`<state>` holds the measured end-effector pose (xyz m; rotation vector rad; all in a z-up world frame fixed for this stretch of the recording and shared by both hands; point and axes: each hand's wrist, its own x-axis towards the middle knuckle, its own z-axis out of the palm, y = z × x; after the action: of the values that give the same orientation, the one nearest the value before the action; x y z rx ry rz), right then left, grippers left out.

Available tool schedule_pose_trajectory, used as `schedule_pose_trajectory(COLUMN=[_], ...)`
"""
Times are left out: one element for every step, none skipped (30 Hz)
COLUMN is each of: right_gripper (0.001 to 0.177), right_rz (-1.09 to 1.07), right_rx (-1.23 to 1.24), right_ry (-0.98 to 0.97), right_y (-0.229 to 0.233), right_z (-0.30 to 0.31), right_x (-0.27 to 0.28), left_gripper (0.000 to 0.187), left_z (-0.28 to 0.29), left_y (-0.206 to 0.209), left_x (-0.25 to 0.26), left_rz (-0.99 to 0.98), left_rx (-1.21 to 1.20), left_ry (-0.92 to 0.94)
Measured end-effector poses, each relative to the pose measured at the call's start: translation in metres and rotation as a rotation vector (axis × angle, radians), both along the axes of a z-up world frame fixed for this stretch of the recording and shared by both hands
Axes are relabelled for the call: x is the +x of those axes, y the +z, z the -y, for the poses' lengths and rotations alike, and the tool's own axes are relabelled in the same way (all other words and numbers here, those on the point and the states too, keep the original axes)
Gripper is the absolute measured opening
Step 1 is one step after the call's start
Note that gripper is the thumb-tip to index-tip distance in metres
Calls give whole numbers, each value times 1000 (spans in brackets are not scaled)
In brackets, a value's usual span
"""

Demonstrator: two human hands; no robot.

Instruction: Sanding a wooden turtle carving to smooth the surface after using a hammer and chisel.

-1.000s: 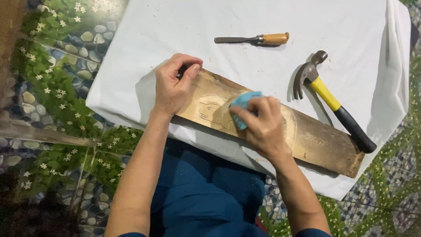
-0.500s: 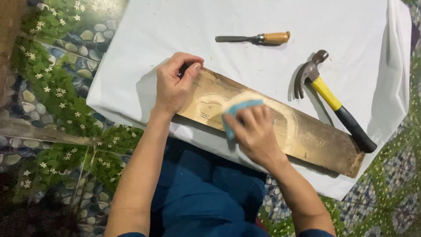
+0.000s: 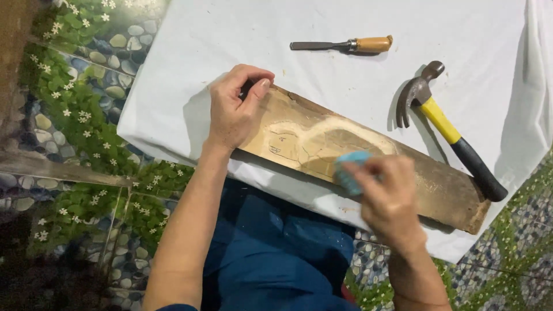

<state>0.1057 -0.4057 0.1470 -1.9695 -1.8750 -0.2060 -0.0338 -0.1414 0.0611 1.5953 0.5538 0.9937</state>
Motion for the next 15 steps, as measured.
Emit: schedule_pose_trajectory(right_gripper=[17, 19, 27, 27, 29, 31, 31, 30, 30, 30, 28, 27, 27, 26, 26], right_rz=[-6, -17, -30, -40, -52, -65, -71, -75, -78, -83, -76, -69, -71, -66, -59], right_rx=[-3, -33, -63, -67, -44, -20, -30, -38, -43, -50, -63, -76, -67, -60, -63], right_ry=[0, -44, -84, -80, -113, -146, -152, -183, -213, -217, -250, -284, -288, -295, -299], right_y=[3, 6, 7, 6, 7, 7, 7, 8, 9, 10, 11, 13, 9, 5, 3], right_z=[5, 10, 13, 10, 9, 9, 10, 11, 11, 11, 9, 7, 8, 10, 14], right_x=[4, 8, 13, 13, 11, 10, 9, 8, 8, 6, 5, 3, 6, 9, 11], left_gripper=[10, 11, 13, 13, 13, 13, 13, 13, 14, 14, 14, 14, 14, 14, 14], left_z=[1, 1, 1, -1, 0, 0, 0, 0, -1, 0, -1, -2, -3, -4, -1], left_y=[2, 3, 3, 4, 5, 5, 7, 9, 13, 12, 13, 15, 16, 16, 16], left_x=[0, 0, 0, -1, -1, 0, -1, -2, -2, -2, -2, -1, 0, 0, 0], left_rz=[-6, 6, 15, 6, 13, 20, 13, -33, -79, -84, -80, -75, -76, -90, -103], left_rx=[-3, -15, -28, -32, -36, -41, -51, -16, 22, 15, 23, 31, 40, 26, 3], left_ry=[0, -4, -5, -1, -14, -27, -32, -46, -58, -62, -67, -72, -76, -68, -58])
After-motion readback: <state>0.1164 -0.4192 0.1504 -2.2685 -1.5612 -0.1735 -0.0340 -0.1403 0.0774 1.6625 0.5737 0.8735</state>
